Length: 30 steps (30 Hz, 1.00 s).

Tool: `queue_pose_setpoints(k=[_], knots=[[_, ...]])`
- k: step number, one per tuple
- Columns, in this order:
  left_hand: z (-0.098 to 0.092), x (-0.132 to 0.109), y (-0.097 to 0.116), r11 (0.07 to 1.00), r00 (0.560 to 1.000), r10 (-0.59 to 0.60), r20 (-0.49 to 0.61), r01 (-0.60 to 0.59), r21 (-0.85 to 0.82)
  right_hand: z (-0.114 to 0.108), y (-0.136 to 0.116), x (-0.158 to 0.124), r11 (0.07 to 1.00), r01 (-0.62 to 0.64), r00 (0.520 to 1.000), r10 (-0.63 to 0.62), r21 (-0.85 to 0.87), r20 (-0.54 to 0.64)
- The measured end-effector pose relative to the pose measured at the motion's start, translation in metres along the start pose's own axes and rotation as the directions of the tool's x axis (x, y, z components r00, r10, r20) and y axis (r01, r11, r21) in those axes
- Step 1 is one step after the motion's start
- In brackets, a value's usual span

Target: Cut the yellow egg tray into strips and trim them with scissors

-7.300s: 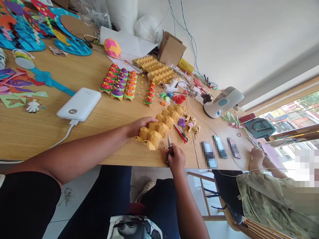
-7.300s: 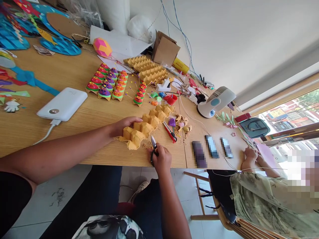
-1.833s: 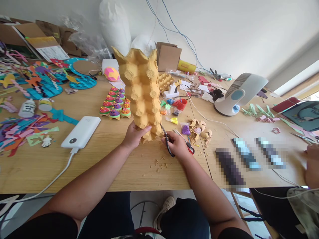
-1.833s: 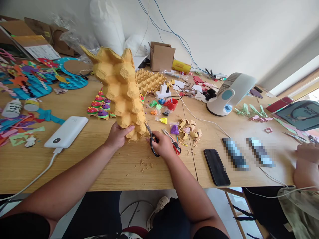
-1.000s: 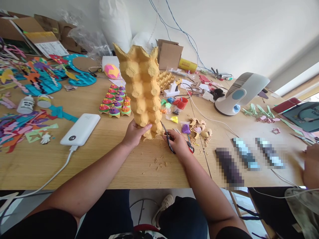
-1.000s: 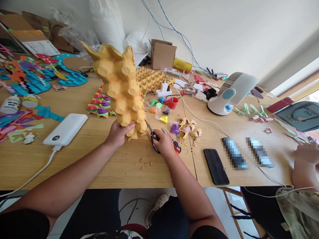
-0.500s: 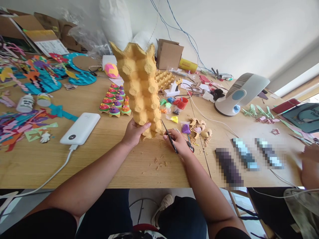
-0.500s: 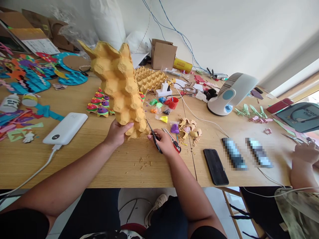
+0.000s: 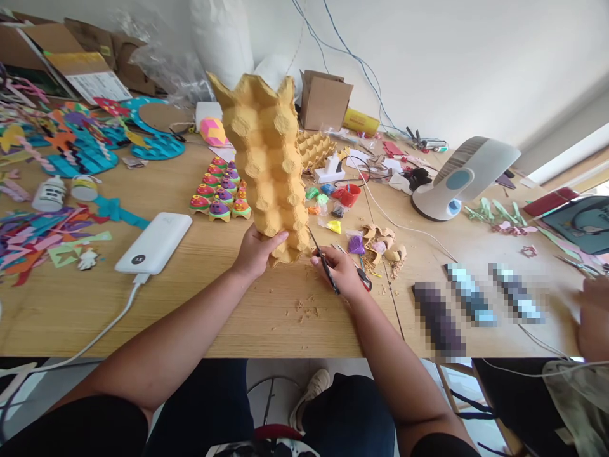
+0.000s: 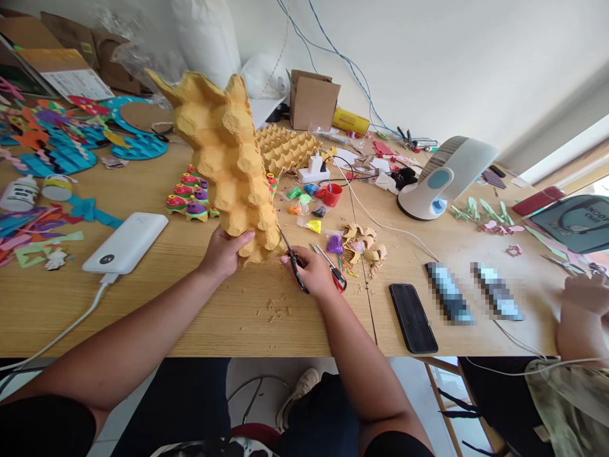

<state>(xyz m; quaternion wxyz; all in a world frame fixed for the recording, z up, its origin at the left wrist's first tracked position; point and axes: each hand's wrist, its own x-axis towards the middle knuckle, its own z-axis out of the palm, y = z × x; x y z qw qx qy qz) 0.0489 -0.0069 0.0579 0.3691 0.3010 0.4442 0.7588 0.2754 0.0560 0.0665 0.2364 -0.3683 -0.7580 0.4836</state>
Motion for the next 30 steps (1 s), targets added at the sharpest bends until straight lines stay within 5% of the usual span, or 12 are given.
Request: queue_pose_setpoints(k=[30], knots=[[0.002,0.0043,0.0059,0.997,0.998,-0.062,-0.015,0.063,0.045,0.0042,0.0075,0.0082,0.99,-0.024,0.996,0.012,0.139,0.089]])
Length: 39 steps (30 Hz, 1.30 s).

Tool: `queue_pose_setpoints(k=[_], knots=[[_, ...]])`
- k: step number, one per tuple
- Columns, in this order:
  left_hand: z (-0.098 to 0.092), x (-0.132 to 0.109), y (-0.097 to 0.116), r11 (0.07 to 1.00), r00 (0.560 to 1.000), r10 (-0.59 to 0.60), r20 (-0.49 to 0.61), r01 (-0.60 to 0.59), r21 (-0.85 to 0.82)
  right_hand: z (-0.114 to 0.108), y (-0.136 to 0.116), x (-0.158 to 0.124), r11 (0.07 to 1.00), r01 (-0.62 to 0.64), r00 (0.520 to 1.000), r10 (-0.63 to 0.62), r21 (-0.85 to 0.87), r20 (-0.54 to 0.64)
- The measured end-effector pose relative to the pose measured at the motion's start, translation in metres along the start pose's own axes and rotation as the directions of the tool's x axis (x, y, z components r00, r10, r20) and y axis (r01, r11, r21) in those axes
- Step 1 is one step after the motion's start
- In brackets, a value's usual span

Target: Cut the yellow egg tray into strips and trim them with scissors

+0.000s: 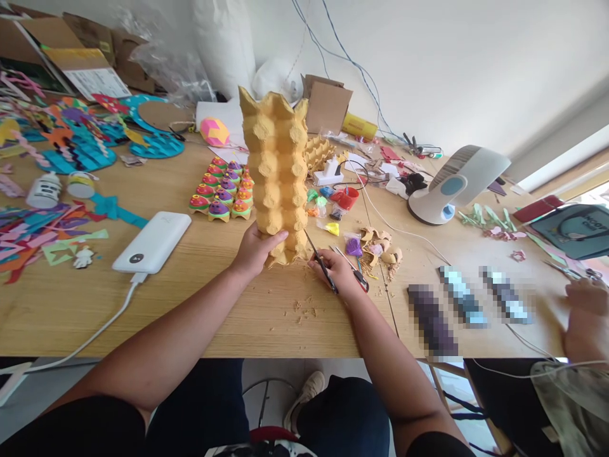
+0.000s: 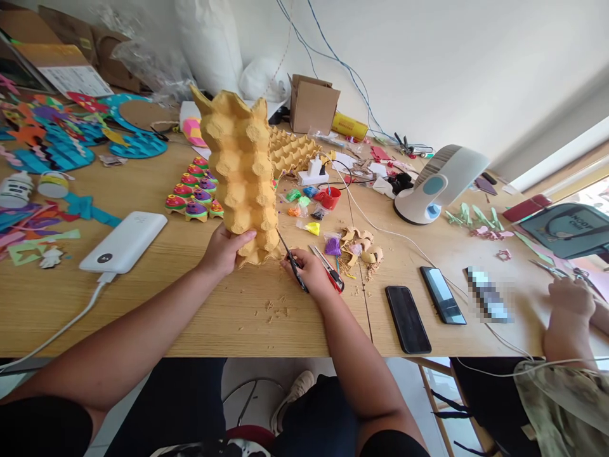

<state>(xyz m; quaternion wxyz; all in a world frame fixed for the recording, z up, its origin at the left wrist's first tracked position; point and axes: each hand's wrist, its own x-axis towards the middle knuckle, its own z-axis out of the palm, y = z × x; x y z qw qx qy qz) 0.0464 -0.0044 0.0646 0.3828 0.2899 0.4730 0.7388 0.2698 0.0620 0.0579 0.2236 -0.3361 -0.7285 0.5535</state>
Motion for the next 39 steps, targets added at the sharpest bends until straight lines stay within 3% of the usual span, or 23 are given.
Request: queue_pose_setpoints(k=[18,30,39], knots=[[-0.002,0.003,0.002,1.0,1.0,-0.008,0.005,0.008,0.022,-0.003,0.005,-0.001,0.993,0.013,1.0,-0.014,-0.121,-0.014],[-0.003,0.003,0.002,0.998,0.998,-0.029,0.048,0.031,-0.054,-0.006,0.003,-0.007,0.995,-0.1,0.992,0.098,0.022,0.079],[-0.007,0.004,0.001,0.999,0.998,-0.033,0.055,0.035,-0.031,-0.005,-0.005,-0.007,0.997,-0.079,0.996,0.08,-0.015,0.035]])
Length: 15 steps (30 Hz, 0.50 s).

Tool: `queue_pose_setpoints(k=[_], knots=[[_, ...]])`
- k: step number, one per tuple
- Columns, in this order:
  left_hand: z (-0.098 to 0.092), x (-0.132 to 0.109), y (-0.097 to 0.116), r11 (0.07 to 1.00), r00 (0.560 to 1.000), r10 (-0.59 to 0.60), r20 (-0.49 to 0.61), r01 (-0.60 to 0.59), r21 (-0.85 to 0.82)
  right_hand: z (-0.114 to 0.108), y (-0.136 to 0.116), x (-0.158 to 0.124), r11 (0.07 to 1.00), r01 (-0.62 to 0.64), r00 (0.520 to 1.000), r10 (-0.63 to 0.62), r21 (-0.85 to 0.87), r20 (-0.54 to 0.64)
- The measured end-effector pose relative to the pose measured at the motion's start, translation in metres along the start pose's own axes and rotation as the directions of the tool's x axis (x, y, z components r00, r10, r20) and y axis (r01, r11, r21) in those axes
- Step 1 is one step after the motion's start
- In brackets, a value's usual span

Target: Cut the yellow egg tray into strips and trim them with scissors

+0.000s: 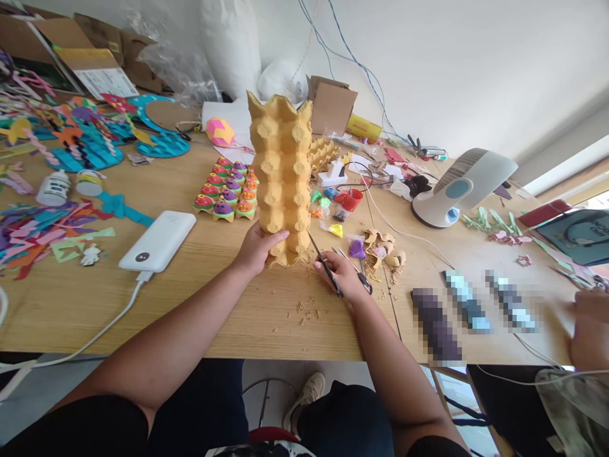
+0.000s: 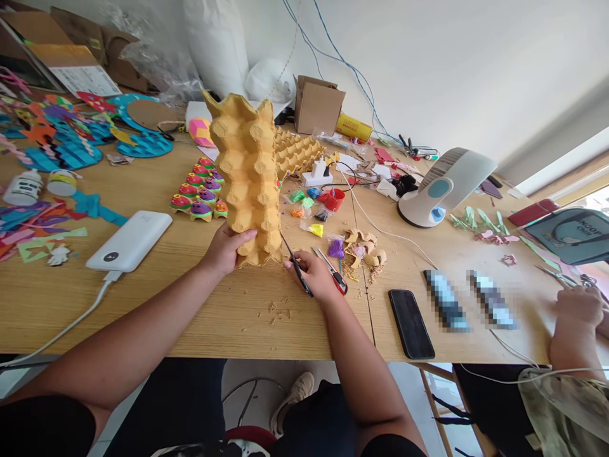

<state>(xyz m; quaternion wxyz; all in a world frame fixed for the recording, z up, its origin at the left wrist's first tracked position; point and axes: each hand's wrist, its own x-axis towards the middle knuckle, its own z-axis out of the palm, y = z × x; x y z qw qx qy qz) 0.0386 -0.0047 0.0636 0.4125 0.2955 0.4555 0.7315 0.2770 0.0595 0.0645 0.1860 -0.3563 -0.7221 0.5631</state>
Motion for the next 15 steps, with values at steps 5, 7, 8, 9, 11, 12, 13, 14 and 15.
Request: queue_pose_setpoints(k=[5,7,8,9,11,12,13,14,15], knots=[[-0.0014,-0.0011,-0.001,0.999,0.999,0.035,-0.004,-0.035,0.029,-0.0004,-0.0054,-0.0006,1.0,0.005,1.0,-0.005,-0.019,-0.002],[-0.0006,-0.0014,-0.0003,0.999,0.999,0.032,-0.011,-0.032,0.026,-0.0004,-0.0071,-0.0006,1.0,0.013,1.0,-0.013,-0.024,0.0],[-0.0001,-0.0015,0.0002,0.999,0.999,0.029,-0.016,-0.028,0.024,-0.0003,-0.0077,-0.0005,1.0,0.017,1.0,-0.017,-0.022,0.003],[0.0003,-0.0015,0.0007,0.999,0.999,0.024,-0.021,-0.024,0.022,-0.0001,-0.0082,-0.0005,1.0,0.02,1.0,-0.02,-0.017,0.009],[0.001,-0.0016,0.0016,1.0,1.0,0.013,-0.018,-0.012,0.014,0.0006,-0.009,-0.0005,1.0,0.025,1.0,-0.025,0.0,0.014],[0.0012,-0.0017,0.002,1.0,1.0,0.008,-0.012,-0.008,0.007,0.001,-0.0092,-0.0006,1.0,0.028,1.0,-0.028,0.007,0.014],[0.0015,-0.0018,0.0024,1.0,1.0,0.002,-0.003,-0.002,0.0,0.0014,-0.0095,-0.0006,0.999,0.03,0.999,-0.03,0.011,0.013],[0.0019,-0.0019,0.0029,1.0,1.0,-0.004,0.009,0.004,-0.006,0.0017,-0.0097,-0.0007,0.999,0.032,0.999,-0.032,0.014,0.014],[0.0024,-0.002,0.0034,1.0,1.0,-0.011,0.019,0.011,-0.01,0.0019,-0.0099,-0.0008,0.999,0.034,0.999,-0.034,0.014,0.014]])
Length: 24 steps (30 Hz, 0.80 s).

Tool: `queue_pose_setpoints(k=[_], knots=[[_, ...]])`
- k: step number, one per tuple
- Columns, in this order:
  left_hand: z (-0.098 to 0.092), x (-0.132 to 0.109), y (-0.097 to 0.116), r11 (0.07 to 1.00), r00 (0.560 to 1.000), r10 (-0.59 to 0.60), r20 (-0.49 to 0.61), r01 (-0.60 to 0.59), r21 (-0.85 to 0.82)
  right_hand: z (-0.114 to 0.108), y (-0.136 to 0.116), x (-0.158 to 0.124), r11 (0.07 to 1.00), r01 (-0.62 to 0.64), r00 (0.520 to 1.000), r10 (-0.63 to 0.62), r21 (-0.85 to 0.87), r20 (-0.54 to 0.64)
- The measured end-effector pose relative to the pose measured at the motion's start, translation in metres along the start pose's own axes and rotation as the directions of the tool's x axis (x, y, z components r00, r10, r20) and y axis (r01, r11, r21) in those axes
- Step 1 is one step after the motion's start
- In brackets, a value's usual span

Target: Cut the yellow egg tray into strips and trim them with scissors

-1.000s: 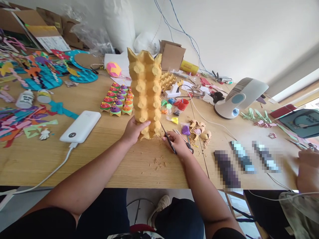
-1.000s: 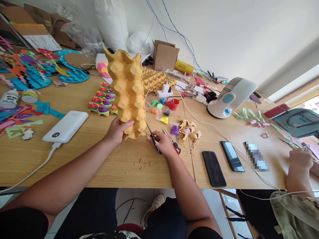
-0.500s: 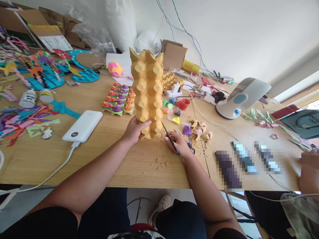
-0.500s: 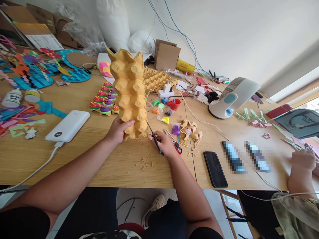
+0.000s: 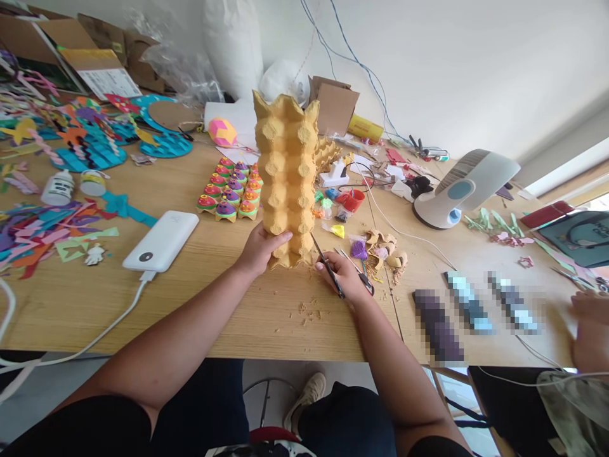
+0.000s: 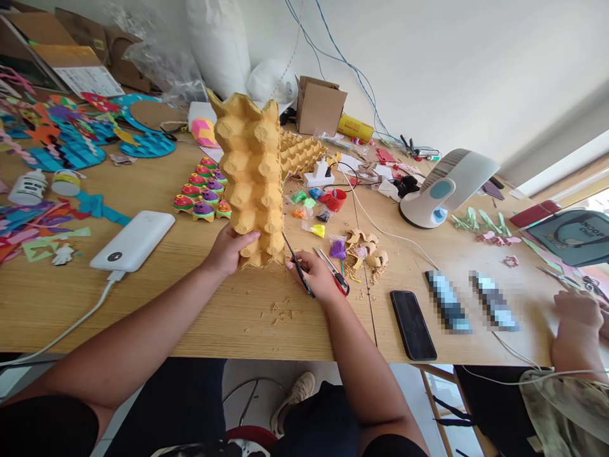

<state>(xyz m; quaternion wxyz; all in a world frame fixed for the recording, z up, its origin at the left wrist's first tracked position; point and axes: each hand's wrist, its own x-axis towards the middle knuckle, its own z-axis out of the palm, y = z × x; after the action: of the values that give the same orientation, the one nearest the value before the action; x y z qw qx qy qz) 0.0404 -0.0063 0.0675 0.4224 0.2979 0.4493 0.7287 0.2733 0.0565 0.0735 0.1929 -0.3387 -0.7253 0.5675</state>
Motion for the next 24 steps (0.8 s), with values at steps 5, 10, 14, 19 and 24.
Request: queue_pose_setpoints(k=[5,10,14,19,24], knots=[[0.003,-0.0004,0.0028,1.0,1.0,-0.023,0.017,0.023,-0.002,-0.0002,-0.0013,0.0,1.0,0.0,1.0,0.0,0.0,0.005],[0.0041,-0.0006,0.005,1.0,1.0,-0.008,0.008,0.008,0.001,-0.001,-0.0019,0.0013,1.0,0.015,1.0,-0.015,-0.007,0.002],[0.0044,-0.0008,0.0055,1.0,1.0,-0.024,0.004,0.024,-0.012,-0.0012,-0.0015,0.0032,0.999,0.027,1.0,-0.027,-0.021,0.007],[0.0049,-0.0006,0.0048,1.0,1.0,-0.025,-0.007,0.025,-0.009,0.0001,0.0011,0.0039,0.999,0.017,1.0,-0.017,-0.032,0.002],[0.0042,0.0002,0.0036,1.0,1.0,-0.025,-0.005,0.025,-0.012,0.0018,0.0038,0.0038,0.999,0.008,1.0,-0.009,-0.041,-0.007]])
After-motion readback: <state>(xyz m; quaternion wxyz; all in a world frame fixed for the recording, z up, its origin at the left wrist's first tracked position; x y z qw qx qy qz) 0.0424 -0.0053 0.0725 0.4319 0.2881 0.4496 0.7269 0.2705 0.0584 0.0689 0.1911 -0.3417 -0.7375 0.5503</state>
